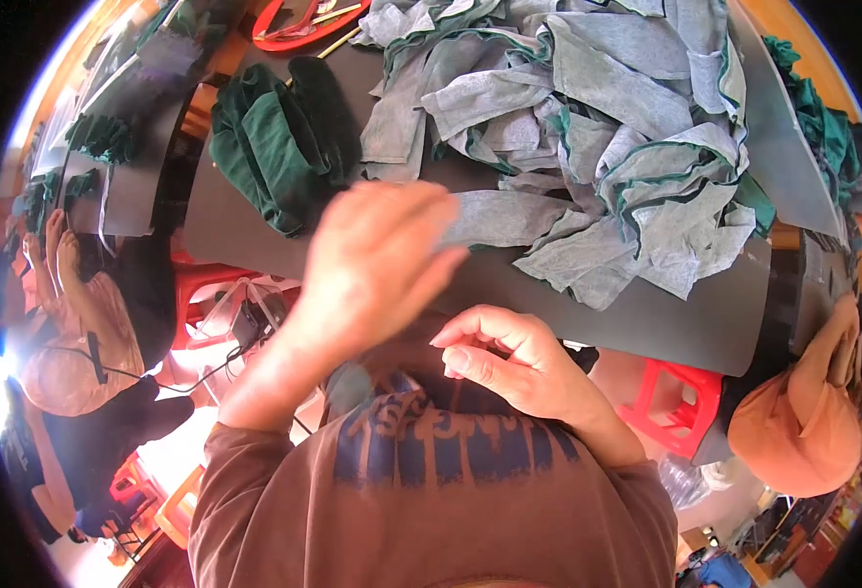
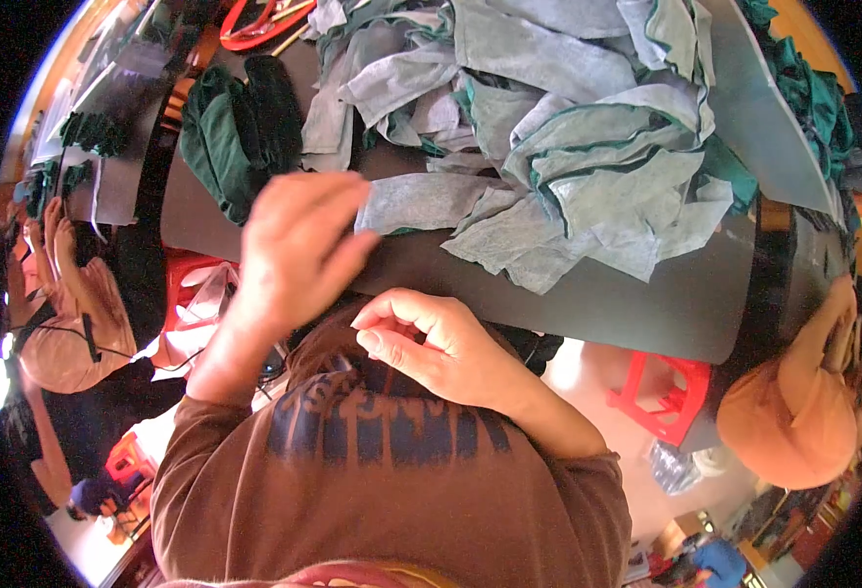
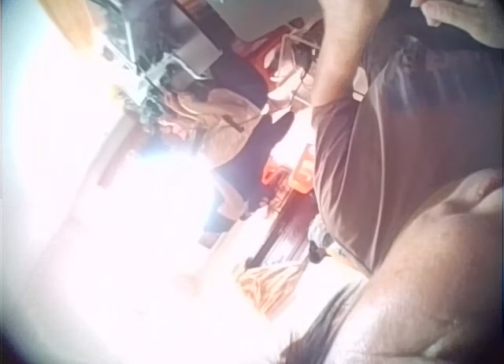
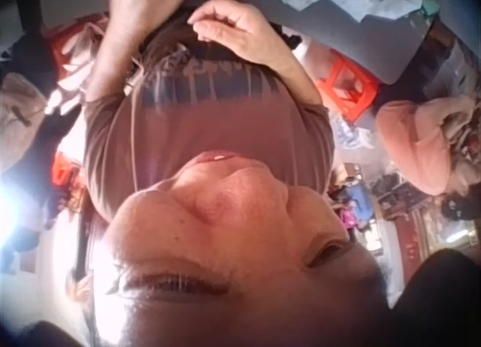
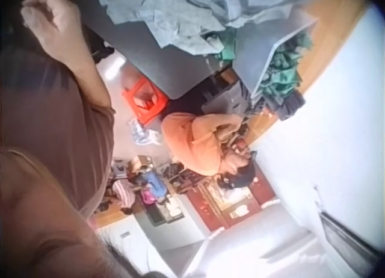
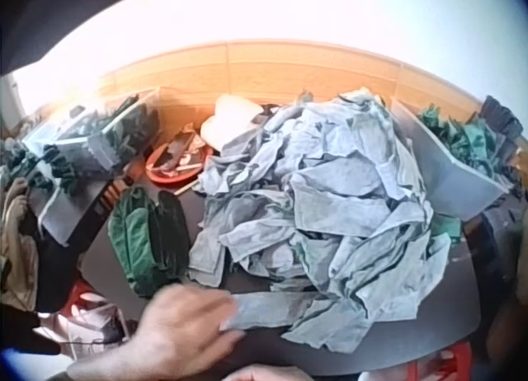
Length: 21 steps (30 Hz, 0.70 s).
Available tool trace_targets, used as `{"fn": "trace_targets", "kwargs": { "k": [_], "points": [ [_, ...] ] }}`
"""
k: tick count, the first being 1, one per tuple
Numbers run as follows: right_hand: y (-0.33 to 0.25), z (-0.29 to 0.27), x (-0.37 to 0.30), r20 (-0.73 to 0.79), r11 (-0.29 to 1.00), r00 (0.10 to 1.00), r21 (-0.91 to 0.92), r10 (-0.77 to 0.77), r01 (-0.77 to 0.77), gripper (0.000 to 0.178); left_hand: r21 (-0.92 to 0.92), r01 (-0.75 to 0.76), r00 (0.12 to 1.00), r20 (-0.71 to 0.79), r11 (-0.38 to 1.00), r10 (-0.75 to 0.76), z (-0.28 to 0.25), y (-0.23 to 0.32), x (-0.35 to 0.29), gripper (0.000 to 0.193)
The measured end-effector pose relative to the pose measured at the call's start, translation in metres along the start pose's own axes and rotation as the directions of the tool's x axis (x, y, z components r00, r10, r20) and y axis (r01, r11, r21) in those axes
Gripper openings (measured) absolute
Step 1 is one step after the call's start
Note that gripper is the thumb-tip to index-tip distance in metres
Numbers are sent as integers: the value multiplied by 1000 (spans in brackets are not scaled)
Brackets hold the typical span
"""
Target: Turning sewn fabric strips right-side out by hand.
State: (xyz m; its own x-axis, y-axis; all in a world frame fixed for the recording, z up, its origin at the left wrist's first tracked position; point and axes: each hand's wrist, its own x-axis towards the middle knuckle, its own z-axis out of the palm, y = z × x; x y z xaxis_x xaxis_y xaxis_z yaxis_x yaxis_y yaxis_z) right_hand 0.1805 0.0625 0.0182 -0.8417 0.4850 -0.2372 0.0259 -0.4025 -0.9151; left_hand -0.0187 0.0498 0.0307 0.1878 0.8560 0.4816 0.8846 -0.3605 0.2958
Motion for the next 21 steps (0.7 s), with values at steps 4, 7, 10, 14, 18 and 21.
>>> {"fn": "trace_targets", "kwargs": {
  "k": [4,7,10,14,18,21],
  "points": [
    [0,1,-2,36,999,999,-43,13,-11,16,-25,13,997,74,1000,-11,30,11,2,28],
    [-4,-1,-5,42,992,999,-126,30,-25,16,6,-14,986,165,1000,13,23,3,-2,20],
    [-8,-2,-8,-46,985,996,-159,-80,72,14,-170,68,996,70,983,-57,12,8,-9,12],
    [-1,-1,-6,-96,996,991,-9,-90,90,20,-500,329,943,138,801,-302,-13,12,-18,7],
    [-1,5,1,-185,964,981,242,-64,108,31,-550,204,979,105,810,-175,-21,22,-29,13],
    [-5,-2,4,-255,925,966,359,-27,121,28,-509,80,995,97,857,-35,-21,32,-32,18]
  ]
}}
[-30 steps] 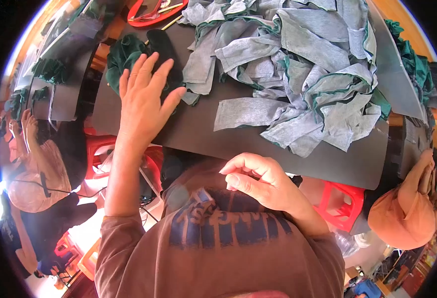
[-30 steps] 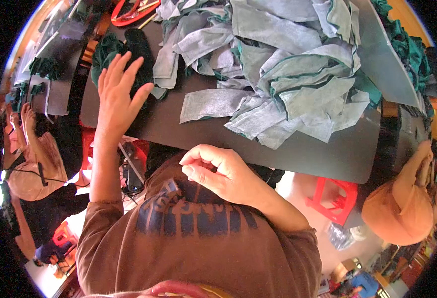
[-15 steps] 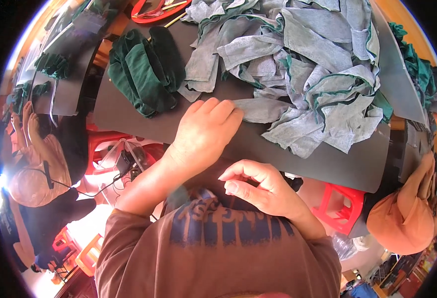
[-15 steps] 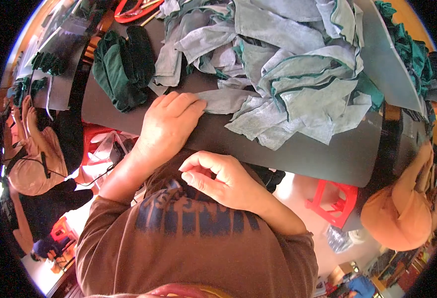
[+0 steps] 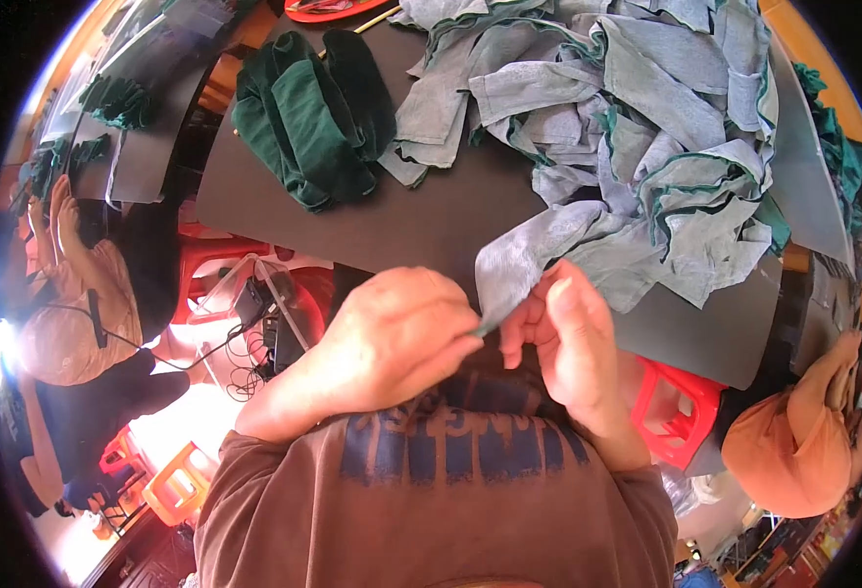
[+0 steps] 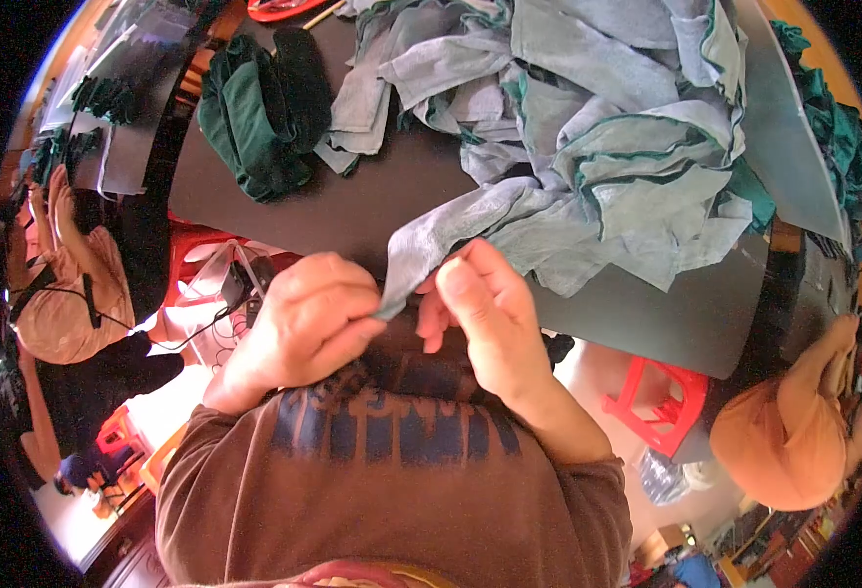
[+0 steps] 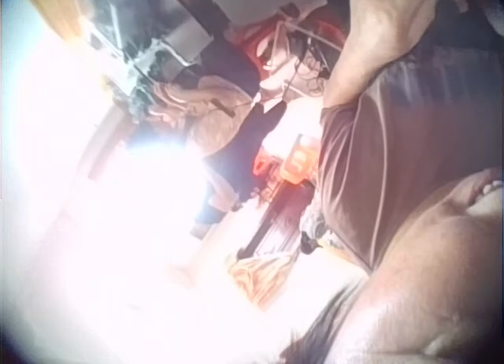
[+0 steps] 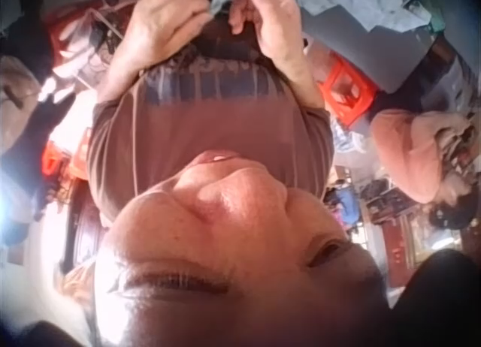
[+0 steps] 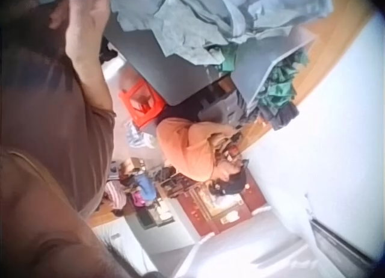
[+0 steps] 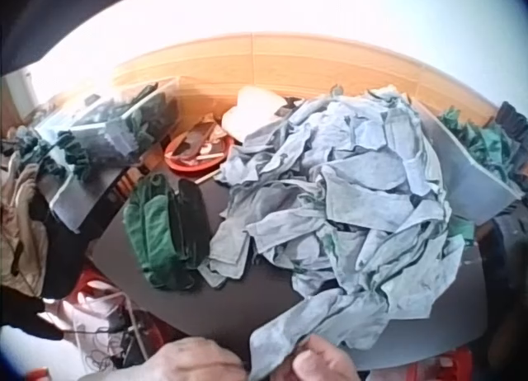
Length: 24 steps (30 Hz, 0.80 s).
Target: Turning sewn fabric strips right-side out by hand.
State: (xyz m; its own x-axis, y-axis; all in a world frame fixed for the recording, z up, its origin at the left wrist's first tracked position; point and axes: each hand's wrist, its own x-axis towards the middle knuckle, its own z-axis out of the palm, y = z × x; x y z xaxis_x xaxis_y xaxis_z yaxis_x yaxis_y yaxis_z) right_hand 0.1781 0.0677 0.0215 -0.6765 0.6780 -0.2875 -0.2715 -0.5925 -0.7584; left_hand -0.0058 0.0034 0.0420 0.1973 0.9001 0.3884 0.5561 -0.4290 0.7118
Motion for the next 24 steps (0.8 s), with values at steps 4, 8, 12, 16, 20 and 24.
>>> {"fn": "trace_targets", "kwargs": {
  "k": [4,8,12,16,20,24],
  "points": [
    [-2,-5,3,-80,997,996,64,46,-40,20,11,-23,975,221,1000,20,-1,0,-4,19],
    [-2,3,1,-179,996,983,-82,-37,23,16,-101,20,970,241,995,5,-1,-7,-7,18],
    [2,6,-2,-184,993,979,-93,-89,73,14,-160,56,996,75,986,-44,2,-9,-5,17],
    [-2,11,-3,-159,988,981,-125,-110,91,12,-199,192,979,-33,961,-202,4,-7,-3,21],
    [-2,19,-4,-107,985,981,-77,-163,155,11,-470,279,941,-39,837,-335,20,-8,-6,38],
    [-2,20,-3,-112,975,972,-104,-206,195,13,-531,181,932,-176,828,-317,31,-5,-3,43]
  ]
}}
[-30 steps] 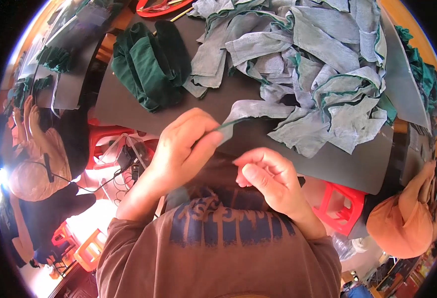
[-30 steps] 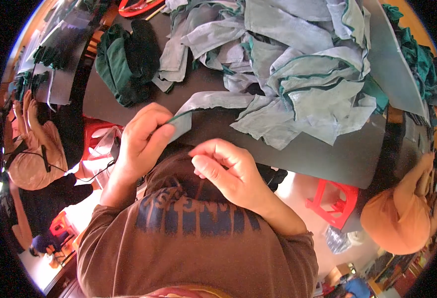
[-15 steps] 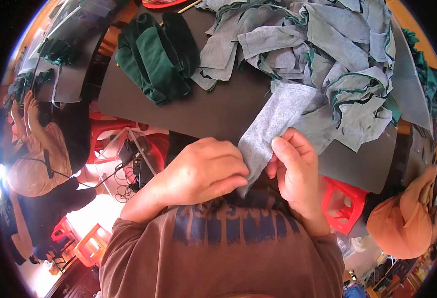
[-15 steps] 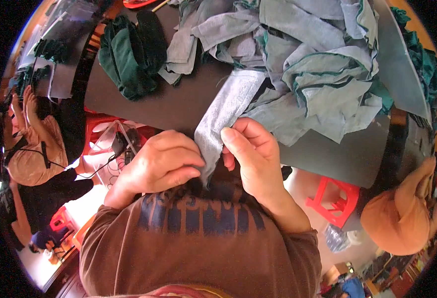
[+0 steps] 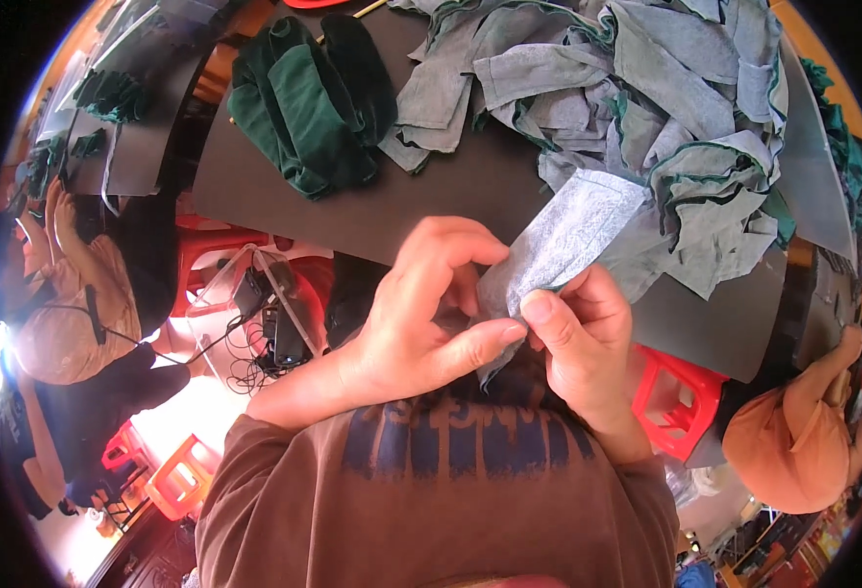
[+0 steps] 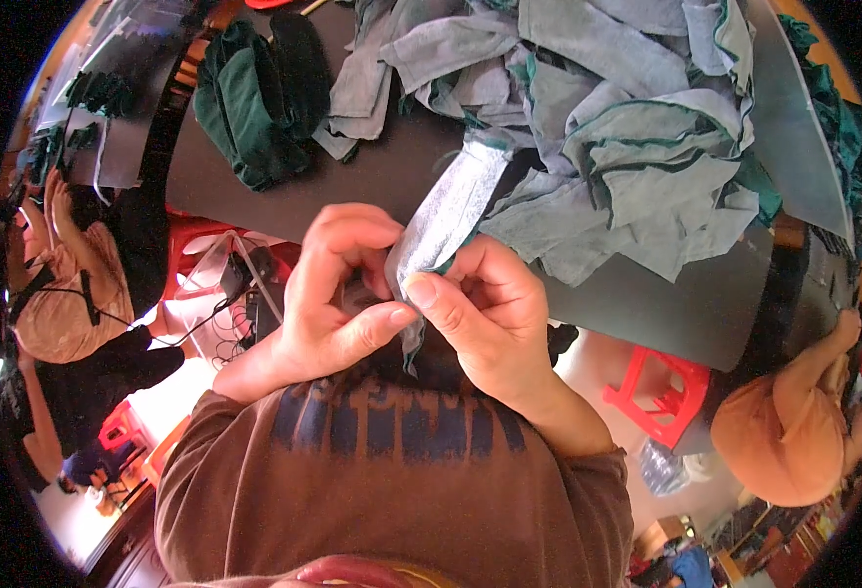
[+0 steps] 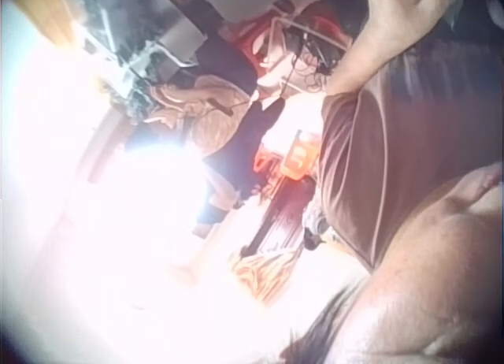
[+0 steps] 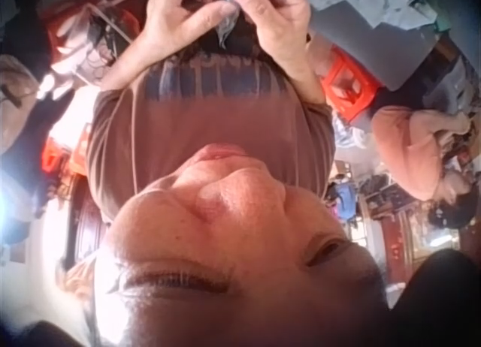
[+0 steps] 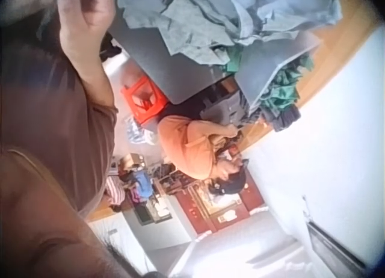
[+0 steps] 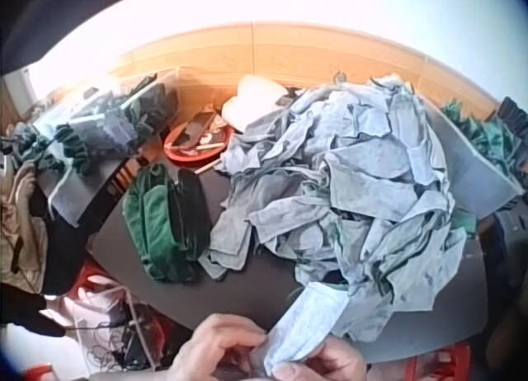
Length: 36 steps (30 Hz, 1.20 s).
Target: Turning sewn fabric strips right-side out by hand.
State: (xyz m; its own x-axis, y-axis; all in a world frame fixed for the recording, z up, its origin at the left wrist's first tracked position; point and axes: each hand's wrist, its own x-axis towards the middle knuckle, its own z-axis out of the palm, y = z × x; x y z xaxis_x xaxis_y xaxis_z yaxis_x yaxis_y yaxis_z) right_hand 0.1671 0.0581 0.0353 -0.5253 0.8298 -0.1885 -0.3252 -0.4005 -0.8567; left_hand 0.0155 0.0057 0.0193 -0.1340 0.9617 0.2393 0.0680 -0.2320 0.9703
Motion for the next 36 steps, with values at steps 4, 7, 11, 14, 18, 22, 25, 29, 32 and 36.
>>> {"fn": "trace_targets", "kwargs": {
  "k": [4,7,11,14,18,22,25,29,32,36],
  "points": [
    [3,-6,-1,15,1000,1000,-17,7,-7,15,361,-277,960,59,890,275,-5,4,7,35],
    [3,-7,-1,18,1000,1000,0,11,-11,15,279,-221,974,110,935,197,-2,3,10,23],
    [1,-7,2,30,999,999,48,14,-15,12,241,-202,978,95,949,184,0,1,10,20],
    [1,-7,2,41,997,999,74,21,-24,10,134,64,996,59,989,-73,1,4,8,16],
    [2,-12,1,77,998,997,54,32,-36,10,-39,165,975,157,986,-157,-3,2,6,11],
    [4,-18,4,122,985,984,100,129,-142,12,-420,505,863,277,754,-423,-3,11,8,8],
    [2,-19,4,140,965,973,163,185,-207,13,-541,607,791,335,582,-512,-5,13,11,15],
    [-3,-20,6,212,902,927,242,309,-356,14,-589,587,806,358,556,-472,-8,12,12,13],
    [-3,-20,7,246,873,910,283,335,-398,12,-637,557,827,363,534,-430,-10,6,14,14],
    [0,-4,1,85,974,980,120,180,-190,8,-635,485,865,245,602,-438,-6,1,10,16]
  ]
}}
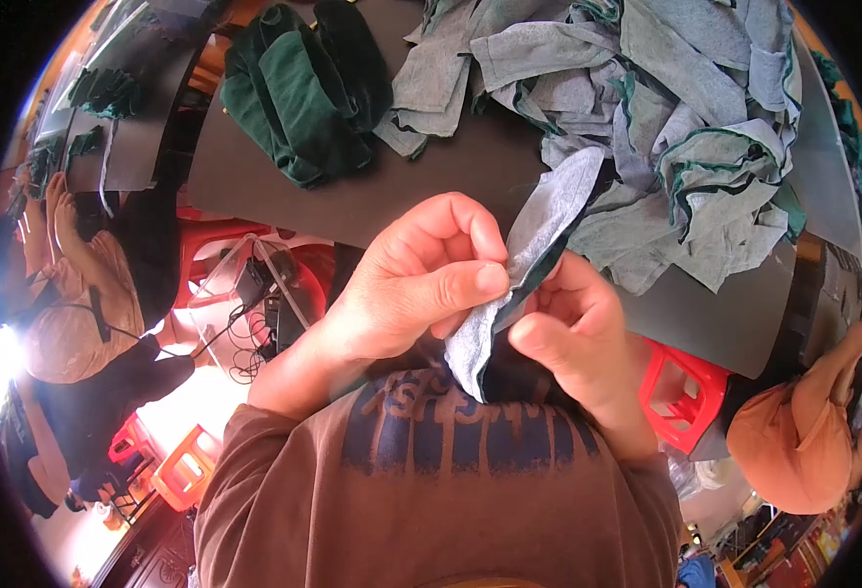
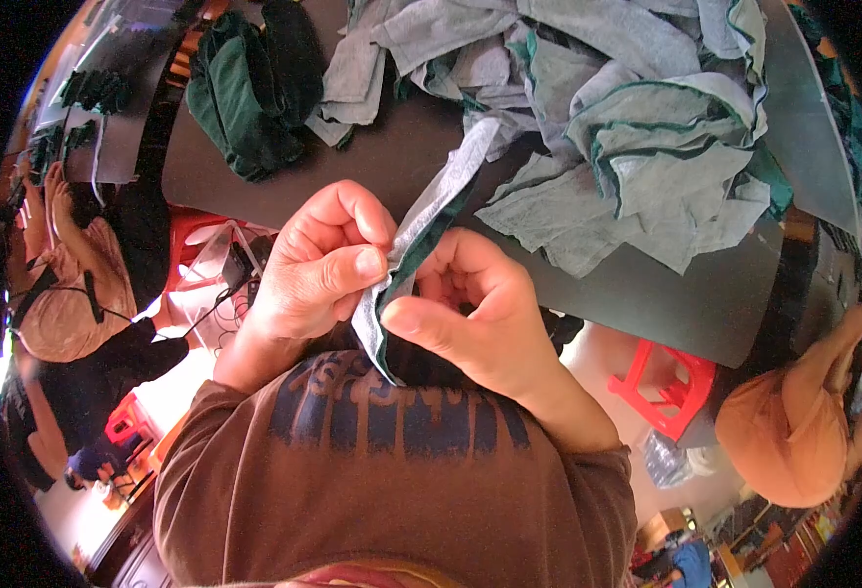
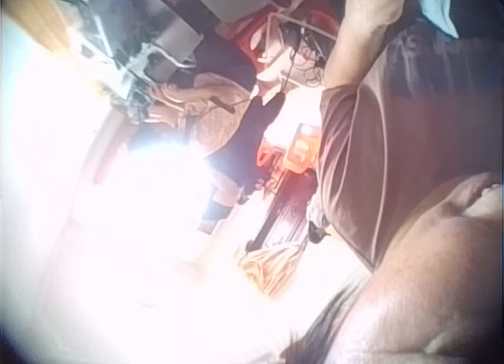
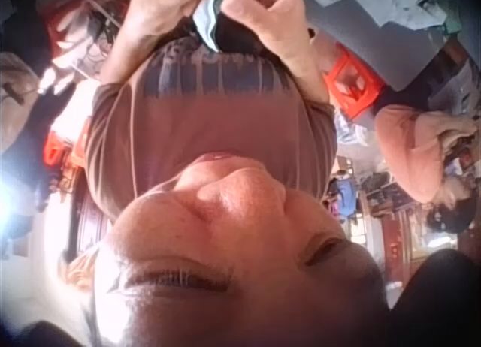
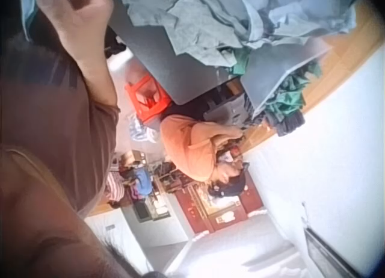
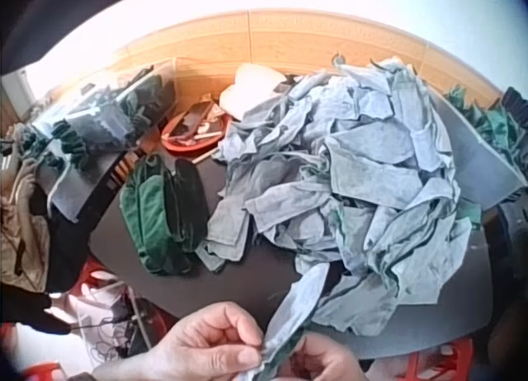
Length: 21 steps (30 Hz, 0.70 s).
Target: Turning sewn fabric strips right-side out by hand.
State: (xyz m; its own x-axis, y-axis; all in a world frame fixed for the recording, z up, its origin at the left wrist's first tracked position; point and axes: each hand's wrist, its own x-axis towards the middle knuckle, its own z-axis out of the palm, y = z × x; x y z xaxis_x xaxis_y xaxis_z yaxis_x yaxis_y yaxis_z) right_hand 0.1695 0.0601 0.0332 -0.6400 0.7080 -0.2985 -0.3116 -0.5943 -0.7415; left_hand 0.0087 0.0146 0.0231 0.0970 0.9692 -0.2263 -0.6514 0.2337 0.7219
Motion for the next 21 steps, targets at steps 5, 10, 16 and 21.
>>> {"fn": "trace_targets", "kwargs": {
  "k": [5,10,16,21],
  "points": [
    [2,-12,-4,116,990,992,-127,-40,54,6,-29,30,999,25,999,-30,-3,0,0,15],
    [0,-13,-4,144,985,983,-109,-116,133,4,-273,118,990,110,955,-91,-10,-4,2,12],
    [-1,-16,-5,21,973,995,-208,-97,99,4,751,-644,708,511,149,488,-10,0,5,30],
    [3,-18,5,177,558,837,-671,-519,488,10,826,-564,684,469,-2,559,-6,-14,3,37]
  ]
}}
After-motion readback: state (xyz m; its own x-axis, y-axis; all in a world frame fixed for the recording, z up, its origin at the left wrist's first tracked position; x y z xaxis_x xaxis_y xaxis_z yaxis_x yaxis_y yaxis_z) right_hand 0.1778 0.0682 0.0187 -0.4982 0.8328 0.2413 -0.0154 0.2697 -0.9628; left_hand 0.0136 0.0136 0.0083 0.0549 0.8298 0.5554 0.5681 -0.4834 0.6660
